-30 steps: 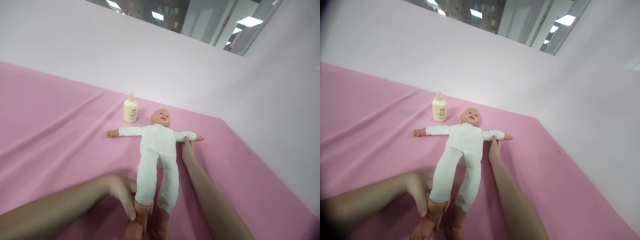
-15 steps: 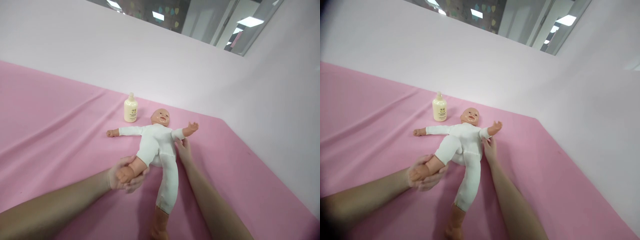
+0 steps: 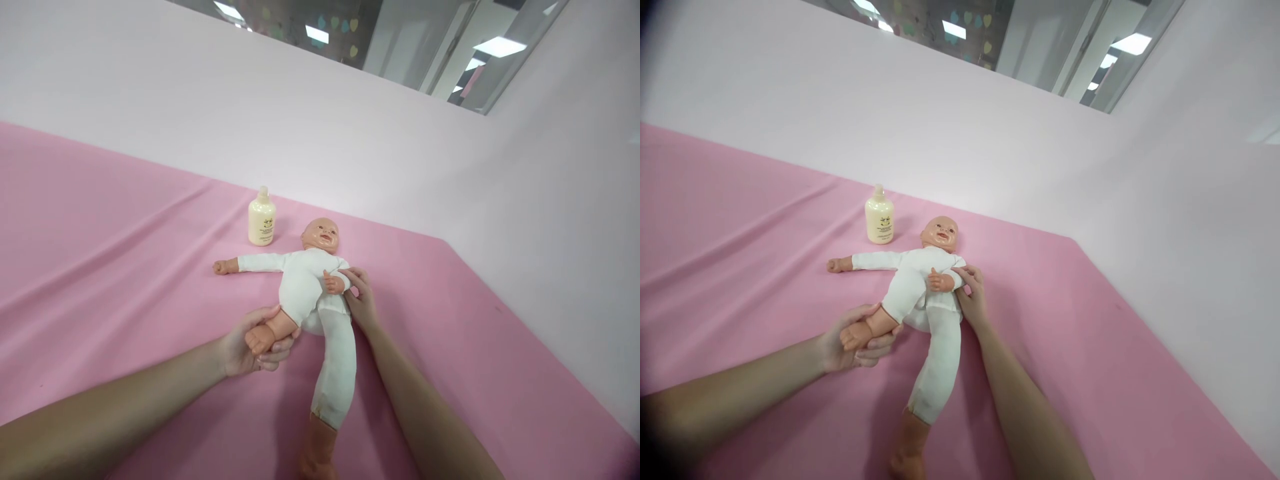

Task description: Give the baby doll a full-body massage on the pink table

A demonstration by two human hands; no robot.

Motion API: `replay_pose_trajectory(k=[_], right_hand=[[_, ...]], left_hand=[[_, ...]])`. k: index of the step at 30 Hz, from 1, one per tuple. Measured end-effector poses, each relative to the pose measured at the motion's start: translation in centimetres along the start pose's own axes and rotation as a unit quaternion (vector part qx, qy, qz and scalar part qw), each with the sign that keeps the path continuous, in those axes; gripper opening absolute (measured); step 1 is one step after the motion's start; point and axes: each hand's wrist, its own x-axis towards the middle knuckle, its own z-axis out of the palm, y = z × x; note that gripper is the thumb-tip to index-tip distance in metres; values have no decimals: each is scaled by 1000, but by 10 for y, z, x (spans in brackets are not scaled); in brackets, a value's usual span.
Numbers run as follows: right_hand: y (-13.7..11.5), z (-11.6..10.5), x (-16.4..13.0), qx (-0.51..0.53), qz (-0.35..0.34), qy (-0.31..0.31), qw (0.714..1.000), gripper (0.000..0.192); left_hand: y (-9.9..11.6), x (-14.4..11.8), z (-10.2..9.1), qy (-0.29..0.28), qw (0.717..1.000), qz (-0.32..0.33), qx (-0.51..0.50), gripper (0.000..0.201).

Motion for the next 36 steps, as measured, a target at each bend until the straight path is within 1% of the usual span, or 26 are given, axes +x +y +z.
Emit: replay_pose_trajectory(k=[3,5,7,10,12,14,16,19,21,24,26,29,32,34,36], right_hand=[[0,1,1,69,71,37,994,33],[1,1,1,114,134,69,982,34],[2,1,1,162,182,110,964,35],[8,0,2,246,225,164,929,38],[13,-1,4,300,256,190,899,40],[19,-2,6,333,281,207,876,40],[22,-3,7,345,289,214,867,37],[23,-4,7,349,283,209,868,35],[20,-3,5,341,277,210,874,36],[11,-2,2,299,264,213,892,36],[4,-1,1,253,240,205,915,32],[-4,0,0,160,176,166,957,25],[-8,1,-2,53,76,104,990,23],[-8,1,-3,-4,9,55,998,26],[-8,1,-5,-41,-28,17,999,31]], left_hand=[[-3,-2,-1,-79,996,-47,24,53],[-6,-5,-1,-131,987,-80,48,54],[-8,-7,-1,-168,977,-111,72,53],[-10,-8,-3,-197,958,-175,115,49],[-10,-7,-6,-202,946,-210,144,46],[-10,-6,-9,-203,939,-225,161,44],[-10,-6,-11,-201,938,-230,166,44],[-10,-8,-10,-206,939,-224,160,46],[-9,-9,-9,-218,943,-204,145,49],[-8,-8,-9,-223,958,-144,105,58],[-7,-7,-11,-210,971,-96,68,62],[-6,-4,-14,-199,978,-48,28,65],[-5,-3,-16,-181,983,-26,22,65],[-5,-2,-15,-155,987,-19,21,66],[-4,-3,-14,-132,991,-18,23,67]])
